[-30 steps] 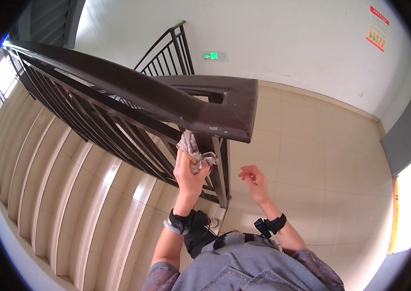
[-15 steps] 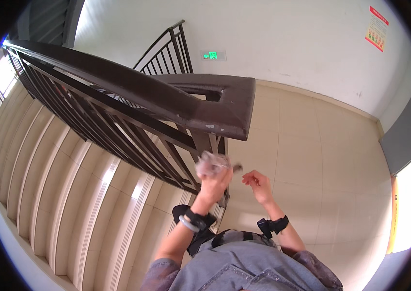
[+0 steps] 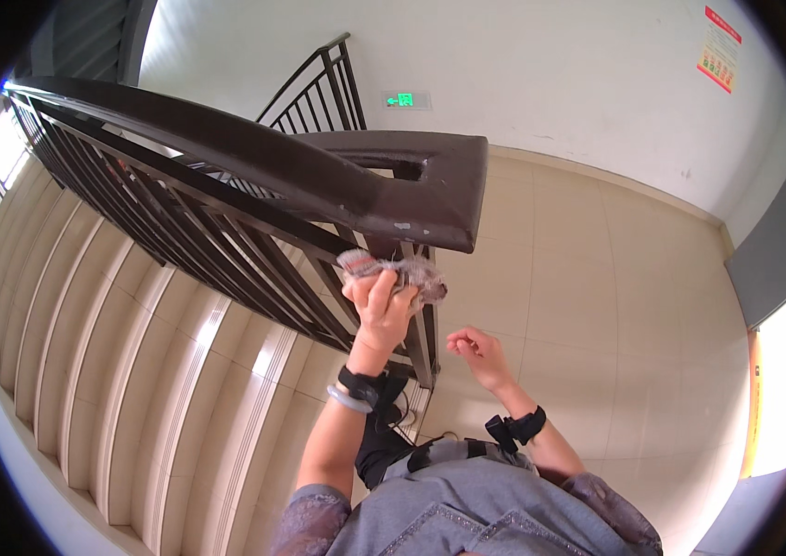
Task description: The person wipes a dark metal staircase handrail and vertical balusters with a cloth while ascending the stairs. The person moves along the railing, cleaning the top and sides of the handrail and the vertical bars.
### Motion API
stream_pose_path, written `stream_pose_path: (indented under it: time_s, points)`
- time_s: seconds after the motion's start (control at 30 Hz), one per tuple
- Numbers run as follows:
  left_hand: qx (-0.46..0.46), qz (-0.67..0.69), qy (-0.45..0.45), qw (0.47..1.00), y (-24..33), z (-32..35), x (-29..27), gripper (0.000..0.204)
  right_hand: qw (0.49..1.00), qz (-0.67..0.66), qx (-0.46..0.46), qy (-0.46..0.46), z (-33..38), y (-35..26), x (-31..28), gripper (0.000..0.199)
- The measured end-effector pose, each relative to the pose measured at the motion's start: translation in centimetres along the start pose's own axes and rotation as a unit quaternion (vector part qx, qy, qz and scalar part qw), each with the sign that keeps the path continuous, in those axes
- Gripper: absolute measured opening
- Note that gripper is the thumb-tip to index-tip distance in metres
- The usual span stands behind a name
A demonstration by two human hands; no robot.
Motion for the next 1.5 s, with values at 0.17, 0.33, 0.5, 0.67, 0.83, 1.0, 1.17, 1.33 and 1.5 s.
stream_pose_path:
  time_s: [0.17, 0.33, 0.5, 0.67, 0.83, 1.0, 1.17, 1.33, 1.5]
  points:
    - [-0.217, 0.191, -0.174, 0.941, 3.6, 5.5, 0.4, 0.035, 0.975, -0.211, -0.049, -0.058, 0.9, -0.8, 2.0, 0.046]
    - [-0.183, 0.313, -0.195, 0.911, 8.4, 3.6, -1.0, 0.061, 0.845, -0.506, 0.08, -0.152, 1.1, 0.1, 4.2, 0.053]
    - [-0.038, 0.185, -0.108, 0.976, 1.7, -5.1, -6.7, 0.068, 0.876, -0.458, -0.128, 0.08, -3.0, -9.9, 0.3, 0.057]
    - [-0.03, 0.026, -0.01, 0.999, -4.8, -15.2, -8.1, 0.034, 0.891, -0.226, -0.32, 0.229, -4.7, -18.3, 3.3, 0.052]
    - [0.031, -0.143, -0.167, 0.975, -6.9, -17.6, -4.8, 0.014, 0.881, 0.038, -0.358, 0.306, -3.5, -6.9, 7.9, 0.039]
    - [0.034, -0.126, -0.136, 0.982, -6.0, -18.0, -3.2, 0.009, 0.961, -0.086, -0.103, 0.243, -3.7, 4.7, 8.1, 0.044]
    - [0.031, -0.149, -0.144, 0.978, -6.8, -17.2, -4.0, 0.01, 0.928, -0.263, -0.18, 0.194, -5.3, -9.2, 5.8, 0.062]
    - [0.038, -0.153, -0.152, 0.976, -6.0, -17.7, -3.2, 0.012, 0.923, -0.2, -0.241, 0.225, -6.6, -13.5, 3.3, 0.054]
    - [0.031, -0.167, -0.148, 0.974, -5.8, -17.8, -2.6, 0.02, 0.944, -0.084, -0.045, 0.317, -5.5, 7.0, 8.3, 0.056]
Point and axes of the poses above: each hand's wrist, its own z-axis away from the middle knuckle, its own x-axis out of the palm, y = z × x, the point moved 5 cm from there along -z, towards the middle knuckle, and after that the axes turned 2 degrees about x, right-handed, at the moved point
